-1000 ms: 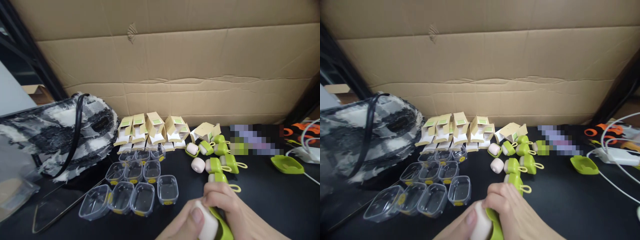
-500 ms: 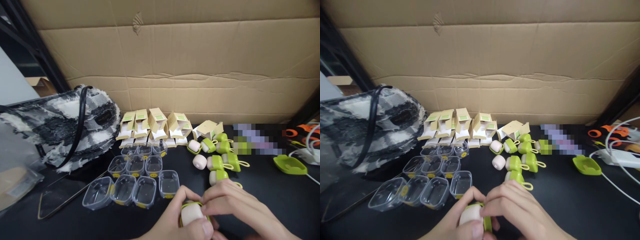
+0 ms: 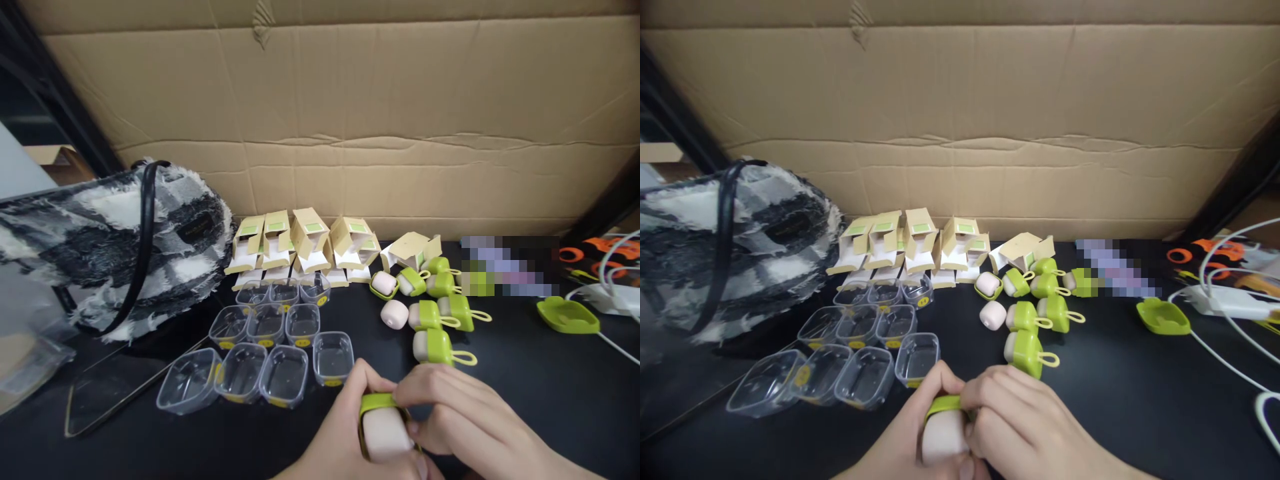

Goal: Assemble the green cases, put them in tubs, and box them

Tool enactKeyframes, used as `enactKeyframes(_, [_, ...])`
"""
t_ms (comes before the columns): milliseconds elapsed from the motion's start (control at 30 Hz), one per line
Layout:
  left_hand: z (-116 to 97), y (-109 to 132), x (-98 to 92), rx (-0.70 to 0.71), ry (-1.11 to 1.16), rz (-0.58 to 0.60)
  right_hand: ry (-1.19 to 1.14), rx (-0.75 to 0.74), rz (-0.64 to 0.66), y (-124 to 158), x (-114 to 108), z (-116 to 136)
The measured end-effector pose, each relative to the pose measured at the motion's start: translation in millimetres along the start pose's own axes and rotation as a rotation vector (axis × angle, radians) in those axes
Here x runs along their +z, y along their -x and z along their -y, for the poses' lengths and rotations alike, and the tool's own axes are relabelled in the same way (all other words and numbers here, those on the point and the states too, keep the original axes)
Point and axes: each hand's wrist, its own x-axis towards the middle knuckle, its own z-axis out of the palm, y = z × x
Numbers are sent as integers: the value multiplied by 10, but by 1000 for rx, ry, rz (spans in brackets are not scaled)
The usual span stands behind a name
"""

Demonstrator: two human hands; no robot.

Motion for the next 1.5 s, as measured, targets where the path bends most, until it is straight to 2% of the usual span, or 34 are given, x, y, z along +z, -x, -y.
enactKeyframes(233, [-34,9,34,-65,55,-22,30,-11,63,-72,-54,24])
enactKeyframes(700, [-30,7,6,-112,87,-12,22,-39,-5,-45,38,22])
enactKeyframes(767, [-52,39,-16,-128,78,-5,-19,7,-13,-44,-2,13])
enactKeyframes(933, [-64,76,-57,-127,24,-14,-75,156,59,-87,-131,-11])
enactKeyframes(1167, [-127,64,5,-143,-28,-48,-163,179,40,-136,-134,-6])
enactKeyframes(1500, [-155,73,-18,-114,-117,-58,-215,173,127,-123,-151,31])
